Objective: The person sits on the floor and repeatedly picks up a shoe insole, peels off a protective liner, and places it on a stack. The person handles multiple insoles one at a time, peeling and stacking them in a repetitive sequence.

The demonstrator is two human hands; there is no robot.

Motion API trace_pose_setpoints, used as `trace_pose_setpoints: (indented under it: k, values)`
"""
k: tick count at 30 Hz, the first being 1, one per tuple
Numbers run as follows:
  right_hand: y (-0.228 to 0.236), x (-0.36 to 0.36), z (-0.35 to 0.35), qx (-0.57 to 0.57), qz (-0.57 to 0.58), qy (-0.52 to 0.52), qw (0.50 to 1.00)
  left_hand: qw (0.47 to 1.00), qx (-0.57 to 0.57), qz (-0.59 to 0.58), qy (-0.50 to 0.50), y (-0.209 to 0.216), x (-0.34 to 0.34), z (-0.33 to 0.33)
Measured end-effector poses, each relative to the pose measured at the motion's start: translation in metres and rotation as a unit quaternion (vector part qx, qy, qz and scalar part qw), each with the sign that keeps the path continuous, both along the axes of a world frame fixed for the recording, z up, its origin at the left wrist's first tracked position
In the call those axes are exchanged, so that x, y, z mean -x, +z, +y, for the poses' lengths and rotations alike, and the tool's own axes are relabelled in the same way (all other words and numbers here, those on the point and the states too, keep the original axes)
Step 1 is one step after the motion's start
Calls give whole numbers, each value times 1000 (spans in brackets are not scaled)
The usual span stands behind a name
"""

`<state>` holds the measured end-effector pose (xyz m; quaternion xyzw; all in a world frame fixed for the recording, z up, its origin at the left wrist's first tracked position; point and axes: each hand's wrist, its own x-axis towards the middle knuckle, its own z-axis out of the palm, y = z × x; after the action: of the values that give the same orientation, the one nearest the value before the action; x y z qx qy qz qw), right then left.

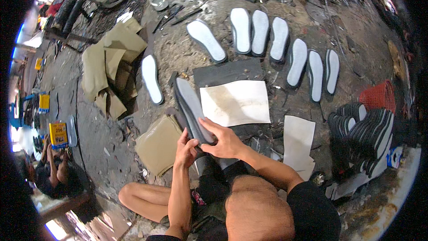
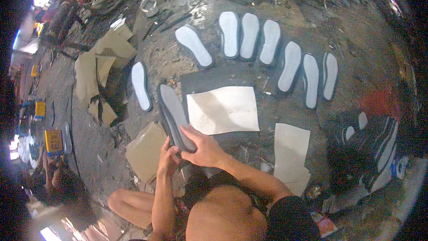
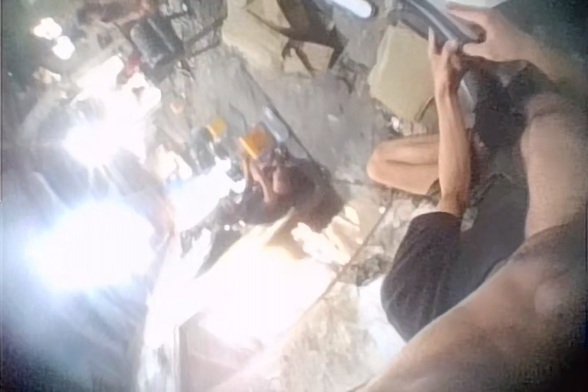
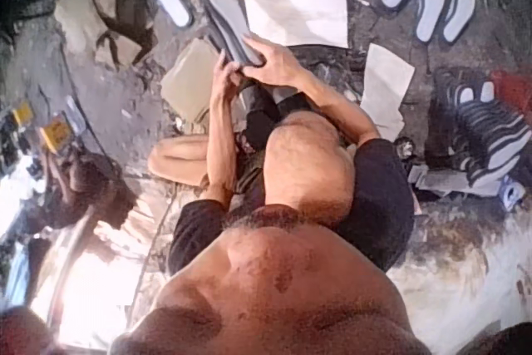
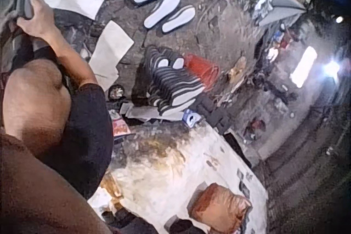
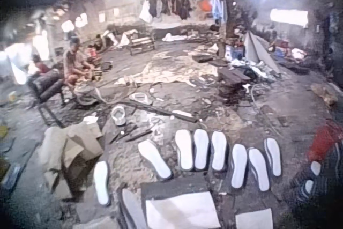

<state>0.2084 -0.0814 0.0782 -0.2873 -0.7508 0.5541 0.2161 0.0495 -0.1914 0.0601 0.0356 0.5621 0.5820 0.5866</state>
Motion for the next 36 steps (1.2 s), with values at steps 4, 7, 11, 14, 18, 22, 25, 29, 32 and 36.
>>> trace_pose_setpoints:
  k: [4, 7, 11, 14, 18, 22, 25, 29, 32, 36]
  values:
    - [16, -4, 16, -2, -147, -122, 982, 995, 73, 58, 33, -7, 19, -16]
    - [-5, -28, 71, -110, -73, -266, 955, 962, 161, 186, 117, -20, 43, -47]
    - [40, -63, 111, 115, 145, -414, 891, 911, 254, 323, 33, -36, 81, -115]
    - [57, -83, 108, 186, 296, -401, 847, 665, 283, 686, -79, -22, 68, -115]
    - [31, -86, 76, 285, 174, -291, 897, 788, 75, 610, -37, -5, 16, -46]
    - [-16, -56, 19, 377, 161, -252, 876, 984, -64, 163, -18, 24, -67, 63]
    - [-25, -106, 50, 372, 204, -495, 758, 973, -62, 190, -117, 15, -66, 83]
    - [-2, -176, 99, 47, 181, -616, 765, 876, 149, 452, -76, -53, -55, 94]
    - [24, -188, 102, -38, 171, -670, 721, 717, 226, 653, -93, -86, -61, 89]
    - [36, -200, 97, -81, 158, -709, 682, 609, 115, 782, -64, -83, -82, 89]
